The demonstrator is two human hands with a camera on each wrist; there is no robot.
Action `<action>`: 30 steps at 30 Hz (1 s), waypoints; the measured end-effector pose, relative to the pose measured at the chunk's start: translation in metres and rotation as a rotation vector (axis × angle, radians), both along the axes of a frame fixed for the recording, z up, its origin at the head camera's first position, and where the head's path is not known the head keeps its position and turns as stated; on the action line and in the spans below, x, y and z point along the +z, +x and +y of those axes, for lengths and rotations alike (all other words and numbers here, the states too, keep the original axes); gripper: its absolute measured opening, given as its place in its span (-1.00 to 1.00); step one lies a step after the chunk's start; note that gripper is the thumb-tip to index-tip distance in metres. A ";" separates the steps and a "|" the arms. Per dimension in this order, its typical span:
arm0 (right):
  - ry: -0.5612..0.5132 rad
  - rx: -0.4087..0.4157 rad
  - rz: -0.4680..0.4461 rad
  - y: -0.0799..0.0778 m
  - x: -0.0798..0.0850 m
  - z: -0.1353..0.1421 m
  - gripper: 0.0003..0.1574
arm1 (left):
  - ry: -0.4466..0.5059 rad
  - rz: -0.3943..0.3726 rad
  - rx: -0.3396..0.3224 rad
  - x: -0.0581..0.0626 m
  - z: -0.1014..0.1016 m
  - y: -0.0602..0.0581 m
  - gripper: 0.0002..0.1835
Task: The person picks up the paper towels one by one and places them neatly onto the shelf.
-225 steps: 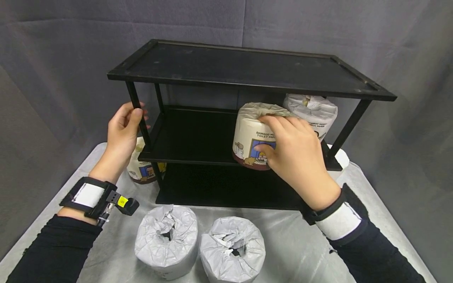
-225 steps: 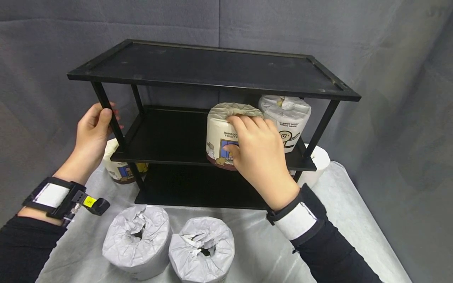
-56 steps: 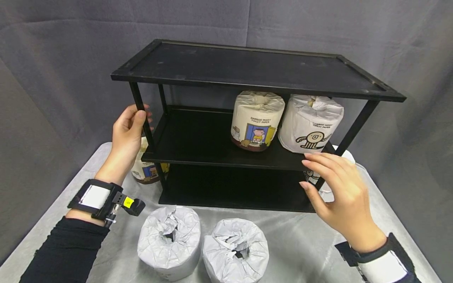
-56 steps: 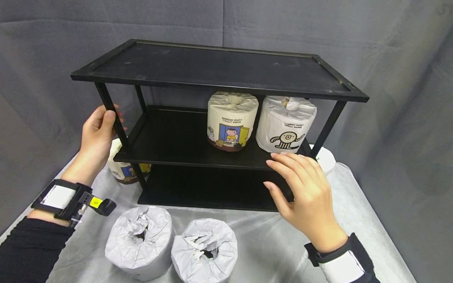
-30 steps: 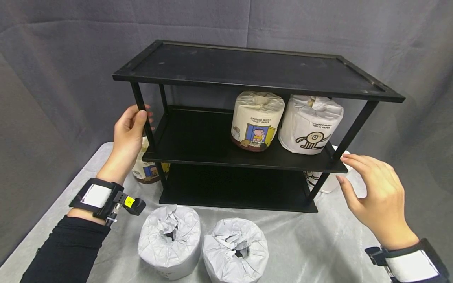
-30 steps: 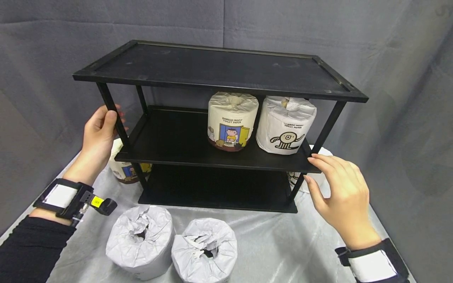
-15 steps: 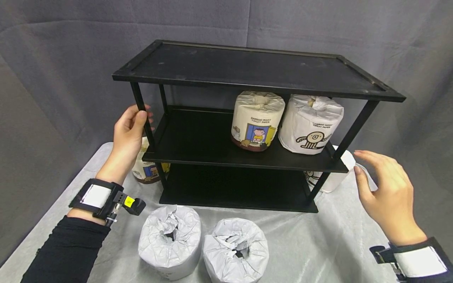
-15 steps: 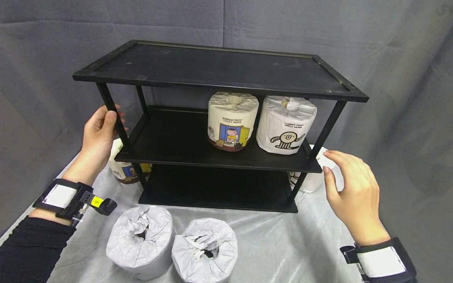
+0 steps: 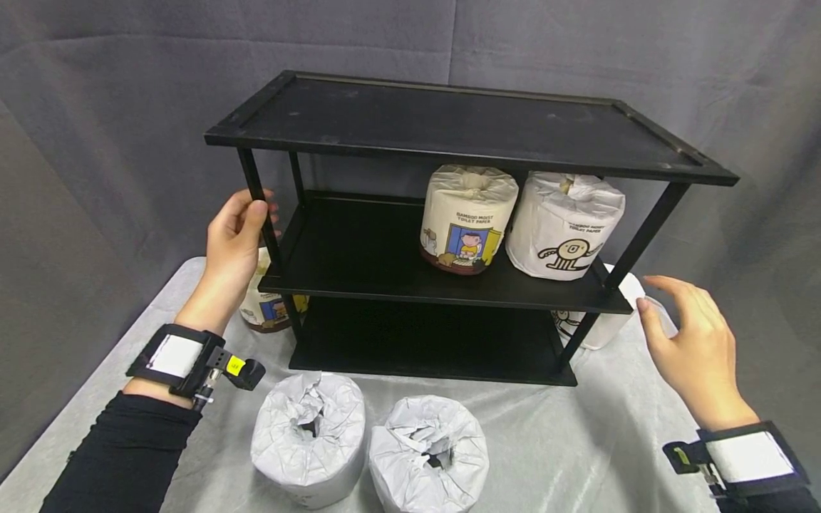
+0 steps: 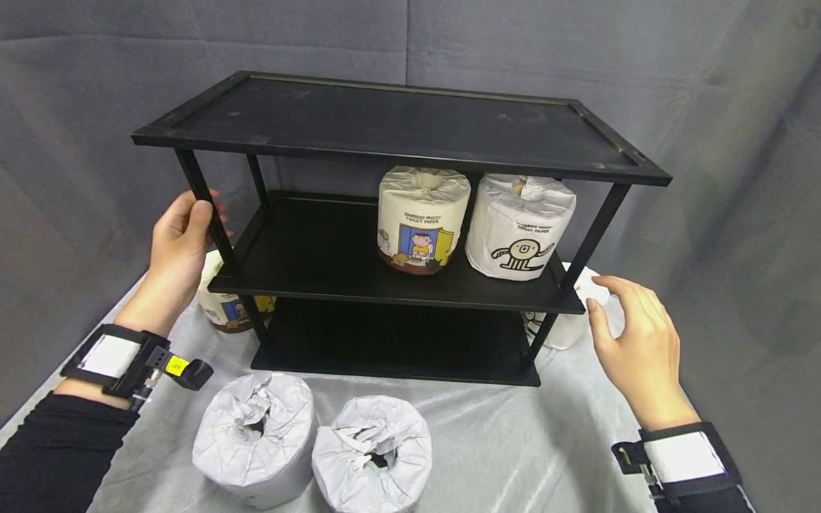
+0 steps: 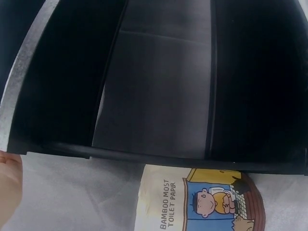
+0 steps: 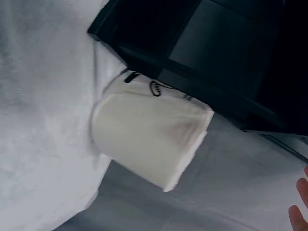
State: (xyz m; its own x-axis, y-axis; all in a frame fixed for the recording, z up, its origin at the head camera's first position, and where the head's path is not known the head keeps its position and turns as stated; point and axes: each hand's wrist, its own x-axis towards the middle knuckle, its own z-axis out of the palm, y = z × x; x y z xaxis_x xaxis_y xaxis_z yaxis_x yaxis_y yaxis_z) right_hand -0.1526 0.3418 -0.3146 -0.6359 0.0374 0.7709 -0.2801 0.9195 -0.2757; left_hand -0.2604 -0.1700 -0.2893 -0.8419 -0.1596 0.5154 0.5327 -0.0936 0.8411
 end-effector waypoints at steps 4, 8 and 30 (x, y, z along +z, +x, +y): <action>0.008 -0.017 -0.033 -0.006 -0.008 0.004 -0.63 | 0.001 -0.001 -0.003 0.000 0.000 0.000 -0.87; 0.013 -0.011 -0.020 -0.009 -0.014 0.007 -0.67 | -0.001 -0.002 -0.008 0.000 0.001 0.001 -0.87; 0.055 -0.119 -0.205 -0.028 -0.024 0.025 -0.62 | -0.027 -0.002 0.001 0.000 -0.001 0.000 -0.87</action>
State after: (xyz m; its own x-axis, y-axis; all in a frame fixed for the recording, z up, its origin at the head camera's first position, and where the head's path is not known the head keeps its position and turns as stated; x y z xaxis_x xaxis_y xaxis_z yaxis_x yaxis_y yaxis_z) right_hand -0.1805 0.3663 -0.3386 -0.7732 0.0830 0.6287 -0.1124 0.9578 -0.2647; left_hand -0.2602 -0.1710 -0.2894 -0.8430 -0.1464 0.5176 0.5308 -0.0710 0.8445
